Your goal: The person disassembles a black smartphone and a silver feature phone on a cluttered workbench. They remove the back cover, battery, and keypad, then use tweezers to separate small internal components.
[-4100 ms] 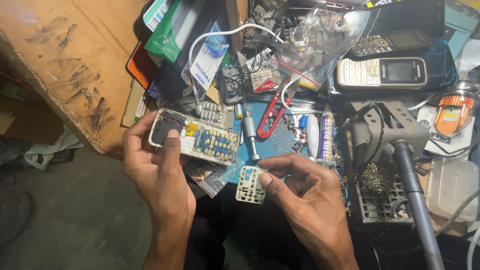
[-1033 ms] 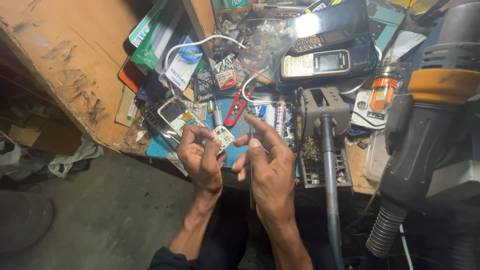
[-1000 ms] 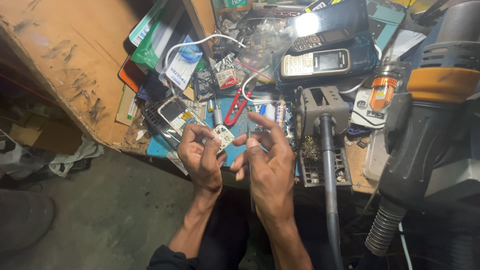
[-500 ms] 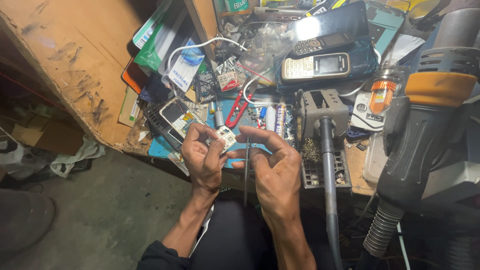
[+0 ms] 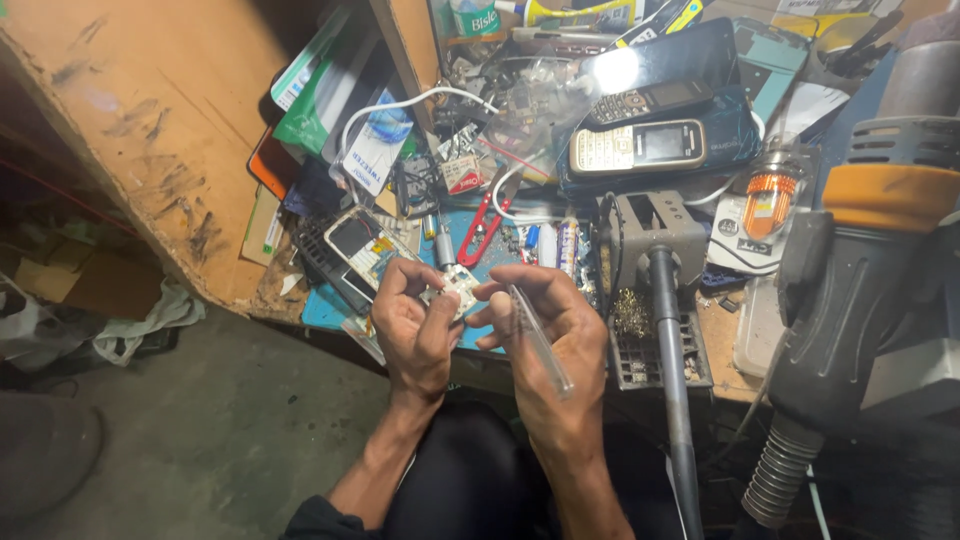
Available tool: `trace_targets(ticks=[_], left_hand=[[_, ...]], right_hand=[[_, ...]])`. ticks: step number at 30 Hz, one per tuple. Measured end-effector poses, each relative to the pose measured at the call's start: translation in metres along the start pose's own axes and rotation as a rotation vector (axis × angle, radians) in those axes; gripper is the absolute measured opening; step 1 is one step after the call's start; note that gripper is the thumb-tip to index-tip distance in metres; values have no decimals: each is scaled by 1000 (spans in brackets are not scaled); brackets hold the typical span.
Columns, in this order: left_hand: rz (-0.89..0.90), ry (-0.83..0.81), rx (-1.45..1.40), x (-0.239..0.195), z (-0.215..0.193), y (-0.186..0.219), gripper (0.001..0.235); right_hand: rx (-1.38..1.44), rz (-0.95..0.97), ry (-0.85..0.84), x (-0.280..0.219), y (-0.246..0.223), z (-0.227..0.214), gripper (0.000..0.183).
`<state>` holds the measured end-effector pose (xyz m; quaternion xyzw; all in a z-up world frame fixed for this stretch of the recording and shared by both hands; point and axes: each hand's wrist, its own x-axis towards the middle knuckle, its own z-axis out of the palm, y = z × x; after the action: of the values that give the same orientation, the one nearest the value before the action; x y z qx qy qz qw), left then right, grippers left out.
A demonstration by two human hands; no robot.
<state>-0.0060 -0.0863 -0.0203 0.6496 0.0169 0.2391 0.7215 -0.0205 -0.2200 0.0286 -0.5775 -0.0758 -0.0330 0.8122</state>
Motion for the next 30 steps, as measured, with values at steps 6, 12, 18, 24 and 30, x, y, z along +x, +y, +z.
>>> trace_targets(ticks=[6,12,18,24,30], left_hand=[[-21,1,48,0,-2,10,18],[-106,-15,-100,1,-4,16,32],[-122,2,-197,15,5,26,29],[-165,71,-182,43,26,33,37],[-239,181,-250,43,23,27,29]], right_hand=[[-158,-41,111,-1,2,9,33],[-342,-69,222,-2,7,18,32],[-322,-63,213,4,14,24,35],[-286,-50,240,5,19,29,37],[-341,-96,252,8,23,35,35]])
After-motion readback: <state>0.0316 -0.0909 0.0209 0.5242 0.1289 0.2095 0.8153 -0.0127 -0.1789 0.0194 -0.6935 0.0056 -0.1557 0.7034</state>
